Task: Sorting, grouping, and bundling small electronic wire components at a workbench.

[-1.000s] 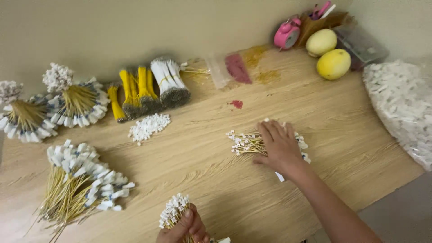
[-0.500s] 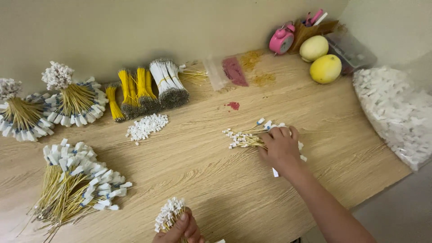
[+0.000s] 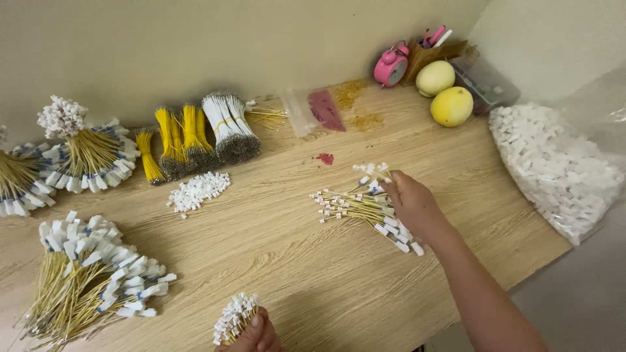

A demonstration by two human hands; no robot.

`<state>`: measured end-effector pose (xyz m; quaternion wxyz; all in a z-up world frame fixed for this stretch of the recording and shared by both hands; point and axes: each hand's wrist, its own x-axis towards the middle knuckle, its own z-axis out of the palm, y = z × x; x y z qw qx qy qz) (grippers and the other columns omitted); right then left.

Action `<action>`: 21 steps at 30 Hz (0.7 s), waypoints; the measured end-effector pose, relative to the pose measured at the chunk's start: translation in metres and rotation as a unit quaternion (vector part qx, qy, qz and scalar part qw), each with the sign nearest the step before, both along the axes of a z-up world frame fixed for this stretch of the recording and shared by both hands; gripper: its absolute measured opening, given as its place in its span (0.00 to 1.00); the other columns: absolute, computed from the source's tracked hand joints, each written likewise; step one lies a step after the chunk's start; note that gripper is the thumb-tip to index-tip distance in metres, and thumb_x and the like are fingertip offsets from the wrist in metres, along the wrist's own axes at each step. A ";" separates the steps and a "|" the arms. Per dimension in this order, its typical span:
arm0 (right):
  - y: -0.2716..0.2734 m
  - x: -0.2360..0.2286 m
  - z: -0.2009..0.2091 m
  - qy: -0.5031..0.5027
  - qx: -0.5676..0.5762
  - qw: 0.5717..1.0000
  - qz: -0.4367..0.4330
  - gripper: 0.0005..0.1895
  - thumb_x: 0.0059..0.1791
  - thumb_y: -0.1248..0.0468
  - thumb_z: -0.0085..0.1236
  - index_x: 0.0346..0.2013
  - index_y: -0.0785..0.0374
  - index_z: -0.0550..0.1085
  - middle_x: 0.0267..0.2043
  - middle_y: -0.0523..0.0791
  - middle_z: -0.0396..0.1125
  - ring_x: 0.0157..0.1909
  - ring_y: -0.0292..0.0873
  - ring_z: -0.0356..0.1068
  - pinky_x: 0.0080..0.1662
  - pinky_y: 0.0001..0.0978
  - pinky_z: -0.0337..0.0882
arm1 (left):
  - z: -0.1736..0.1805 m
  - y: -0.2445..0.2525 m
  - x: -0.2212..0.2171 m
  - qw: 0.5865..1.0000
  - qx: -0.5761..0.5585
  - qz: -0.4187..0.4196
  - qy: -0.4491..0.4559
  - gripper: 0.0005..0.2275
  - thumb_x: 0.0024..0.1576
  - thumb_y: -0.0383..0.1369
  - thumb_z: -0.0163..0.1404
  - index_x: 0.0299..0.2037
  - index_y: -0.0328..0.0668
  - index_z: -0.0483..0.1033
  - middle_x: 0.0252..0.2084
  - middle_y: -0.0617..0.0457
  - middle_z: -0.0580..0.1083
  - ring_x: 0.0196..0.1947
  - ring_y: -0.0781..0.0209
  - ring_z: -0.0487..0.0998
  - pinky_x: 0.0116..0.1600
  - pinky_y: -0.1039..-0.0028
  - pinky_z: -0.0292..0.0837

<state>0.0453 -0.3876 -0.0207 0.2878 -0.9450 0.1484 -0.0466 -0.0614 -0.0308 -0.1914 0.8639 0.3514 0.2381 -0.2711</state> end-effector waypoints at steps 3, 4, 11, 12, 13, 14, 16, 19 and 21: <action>0.002 0.000 -0.003 0.082 -0.044 0.995 0.023 0.17 0.58 0.53 0.47 0.43 0.65 0.71 0.37 0.54 0.72 0.37 0.49 0.72 0.43 0.43 0.72 | 0.003 0.000 -0.004 1.000 -0.004 0.003 0.008 0.08 0.57 0.33 0.52 0.39 0.36 0.72 0.13 0.51 0.61 0.12 0.59 0.61 0.18 0.64 0.58; 0.004 0.000 -0.003 0.145 -0.052 0.988 0.028 0.19 0.58 0.50 0.47 0.43 0.64 0.72 0.38 0.54 0.73 0.39 0.50 0.73 0.44 0.42 0.74 | 0.003 -0.001 -0.005 1.000 -0.012 0.002 0.007 0.08 0.57 0.33 0.52 0.39 0.36 0.72 0.13 0.51 0.60 0.11 0.59 0.61 0.18 0.64 0.57; 0.004 0.000 -0.026 0.233 -0.206 0.948 0.070 0.34 0.42 0.42 0.67 0.51 0.61 0.70 0.46 0.52 0.73 0.51 0.53 0.74 0.53 0.46 0.72 | -0.018 0.006 -0.006 0.997 -0.075 -0.027 -0.022 0.07 0.57 0.32 0.51 0.38 0.35 0.71 0.14 0.52 0.60 0.12 0.60 0.61 0.18 0.65 0.57; 0.001 0.000 -0.029 0.200 -0.221 0.950 0.089 0.35 0.41 0.43 0.67 0.52 0.63 0.70 0.49 0.52 0.72 0.53 0.53 0.72 0.53 0.46 0.72 | -0.014 0.004 -0.005 0.998 -0.062 -0.020 -0.018 0.07 0.57 0.32 0.51 0.38 0.35 0.71 0.13 0.51 0.61 0.11 0.59 0.61 0.18 0.64 0.57; -0.002 0.000 -0.033 0.167 -0.237 0.951 0.108 0.36 0.41 0.44 0.68 0.52 0.65 0.69 0.52 0.51 0.70 0.56 0.53 0.71 0.52 0.46 0.71 | -0.009 0.002 -0.005 0.999 -0.049 -0.014 -0.015 0.07 0.56 0.31 0.51 0.38 0.34 0.72 0.13 0.51 0.61 0.11 0.59 0.61 0.18 0.64 0.57; -0.002 0.001 -0.034 0.166 -0.237 0.951 0.107 0.36 0.41 0.44 0.68 0.52 0.65 0.69 0.52 0.51 0.70 0.56 0.53 0.71 0.52 0.46 0.71 | -0.009 0.000 -0.004 0.999 -0.050 -0.014 -0.015 0.07 0.56 0.31 0.51 0.38 0.34 0.72 0.13 0.51 0.61 0.11 0.59 0.61 0.18 0.64 0.57; 0.000 0.003 -0.036 0.173 -0.252 0.948 0.088 0.38 0.42 0.44 0.67 0.58 0.61 0.68 0.55 0.52 0.67 0.56 0.53 0.69 0.52 0.47 0.71 | -0.008 -0.001 -0.004 1.000 -0.017 -0.001 -0.019 0.07 0.56 0.31 0.52 0.38 0.34 0.72 0.13 0.51 0.61 0.11 0.59 0.60 0.17 0.64 0.56; -0.001 0.002 -0.038 0.146 -0.232 0.959 0.072 0.28 0.45 0.46 0.64 0.54 0.56 0.74 0.53 0.49 0.68 0.54 0.51 0.70 0.53 0.45 0.72 | -0.008 -0.003 -0.004 1.000 0.017 0.012 -0.023 0.07 0.55 0.30 0.53 0.38 0.34 0.72 0.12 0.50 0.61 0.10 0.59 0.60 0.17 0.64 0.56; -0.007 0.000 -0.043 0.118 -0.238 0.961 0.074 0.25 0.46 0.47 0.63 0.51 0.57 0.75 0.52 0.49 0.68 0.54 0.51 0.69 0.53 0.44 0.72 | -0.009 -0.004 -0.005 0.999 0.033 0.018 -0.024 0.07 0.55 0.30 0.53 0.38 0.33 0.72 0.12 0.50 0.61 0.10 0.59 0.60 0.16 0.65 0.55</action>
